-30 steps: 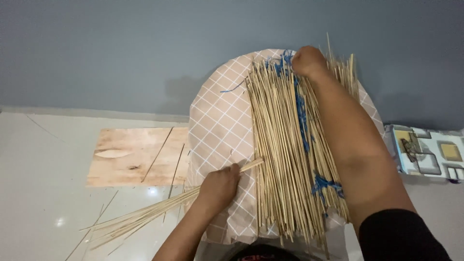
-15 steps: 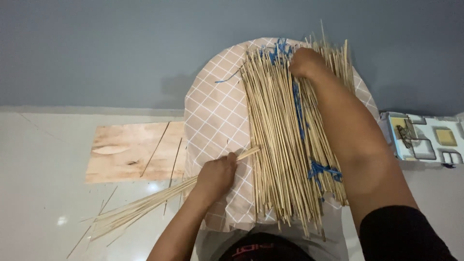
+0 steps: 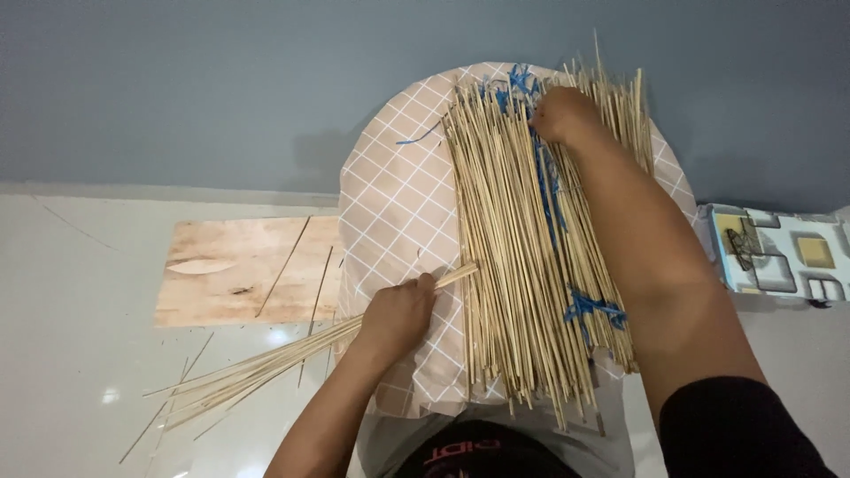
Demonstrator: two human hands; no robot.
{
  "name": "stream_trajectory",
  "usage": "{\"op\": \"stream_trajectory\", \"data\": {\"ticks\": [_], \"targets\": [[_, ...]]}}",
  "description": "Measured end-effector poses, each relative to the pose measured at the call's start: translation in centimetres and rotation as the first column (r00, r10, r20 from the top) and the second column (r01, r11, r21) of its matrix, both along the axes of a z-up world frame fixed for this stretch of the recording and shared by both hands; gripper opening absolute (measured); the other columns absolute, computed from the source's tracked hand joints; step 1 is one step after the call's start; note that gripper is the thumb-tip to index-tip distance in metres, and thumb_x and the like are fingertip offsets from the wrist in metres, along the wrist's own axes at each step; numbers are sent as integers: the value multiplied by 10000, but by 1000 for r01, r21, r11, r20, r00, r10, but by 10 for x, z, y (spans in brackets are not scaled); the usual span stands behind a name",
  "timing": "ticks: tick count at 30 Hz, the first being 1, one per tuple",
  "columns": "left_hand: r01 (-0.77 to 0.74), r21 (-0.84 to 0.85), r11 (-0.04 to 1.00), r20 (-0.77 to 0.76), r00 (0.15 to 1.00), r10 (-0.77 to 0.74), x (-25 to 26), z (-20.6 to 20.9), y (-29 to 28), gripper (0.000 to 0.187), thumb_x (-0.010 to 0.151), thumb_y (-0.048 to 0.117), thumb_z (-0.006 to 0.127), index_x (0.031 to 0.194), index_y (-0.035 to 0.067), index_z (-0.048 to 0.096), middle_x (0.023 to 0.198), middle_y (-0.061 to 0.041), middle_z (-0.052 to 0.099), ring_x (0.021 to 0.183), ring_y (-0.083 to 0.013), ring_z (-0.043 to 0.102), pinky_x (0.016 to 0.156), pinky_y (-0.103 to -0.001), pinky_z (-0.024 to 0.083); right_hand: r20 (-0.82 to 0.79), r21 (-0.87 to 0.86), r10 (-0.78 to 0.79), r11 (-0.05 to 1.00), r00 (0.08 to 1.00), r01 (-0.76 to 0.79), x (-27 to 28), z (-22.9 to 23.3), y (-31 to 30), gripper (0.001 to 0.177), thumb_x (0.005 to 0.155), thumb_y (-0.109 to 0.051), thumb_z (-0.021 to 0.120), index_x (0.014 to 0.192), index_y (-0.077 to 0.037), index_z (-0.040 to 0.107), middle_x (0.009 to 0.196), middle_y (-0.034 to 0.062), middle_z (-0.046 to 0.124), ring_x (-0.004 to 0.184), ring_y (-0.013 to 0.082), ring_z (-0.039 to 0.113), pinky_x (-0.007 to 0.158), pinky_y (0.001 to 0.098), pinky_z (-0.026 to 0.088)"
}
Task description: Organizing thin wooden sticks into bundles and securing them with blue plastic string.
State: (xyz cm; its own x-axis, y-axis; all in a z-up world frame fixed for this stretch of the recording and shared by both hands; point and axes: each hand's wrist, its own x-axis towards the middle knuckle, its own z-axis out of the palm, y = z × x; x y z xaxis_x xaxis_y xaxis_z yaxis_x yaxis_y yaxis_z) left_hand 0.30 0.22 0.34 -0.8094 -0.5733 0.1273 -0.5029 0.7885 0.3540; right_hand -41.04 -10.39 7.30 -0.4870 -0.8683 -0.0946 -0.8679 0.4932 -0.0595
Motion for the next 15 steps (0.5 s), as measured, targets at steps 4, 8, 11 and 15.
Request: {"op": "stream_trajectory", "data": {"ticks": [4, 8, 11, 15], "targets": [[-12, -79, 997, 2, 1000, 12, -1, -5, 0, 227, 1028, 258, 486, 993, 43, 550, 770, -130, 700, 616, -325, 689, 565, -425, 548, 144, -84, -102, 990, 984, 115, 7, 5, 6, 193, 923, -76, 621, 960, -51, 808, 967, 196, 754, 873, 352, 726, 956, 482, 531], [-12, -79, 997, 31, 999, 15, -3, -5, -3, 240, 1028, 260, 486, 992, 32, 551, 762, -133, 692, 595, -327, 681, 555, -434, 545, 114, -379, 10, 925, 993, 34, -29, -18, 1, 187, 989, -94, 610, 905, -46, 770, 830, 160, 691, 633, 249, 638, 733, 436, 571], [-11, -58, 998, 74, 997, 15, -3, -8, -4, 246, 1031, 262, 487, 1029, 24, 547, 788, -135, 692, 612, -334, 685, 572, -444, 552, -84, -666, 198, 718, 977, -202, -50, -26, 2, 152, 952, -94, 674, 913, -12, 796, 781, 146, 709, 591, 260, 601, 625, 423, 520], [-33, -46, 998, 39, 999, 35, -2, -7, -1, 220, 997, 242, 518, 1030, 28, 554, 807, -139, 708, 657, -360, 696, 598, -462, 549, -165, -868, 380, 383, 910, -317, -46, -9, 7, 136, 1030, -54, 722, 995, 56, 795, 770, 88, 707, 619, 182, 563, 585, 314, 471]]}}
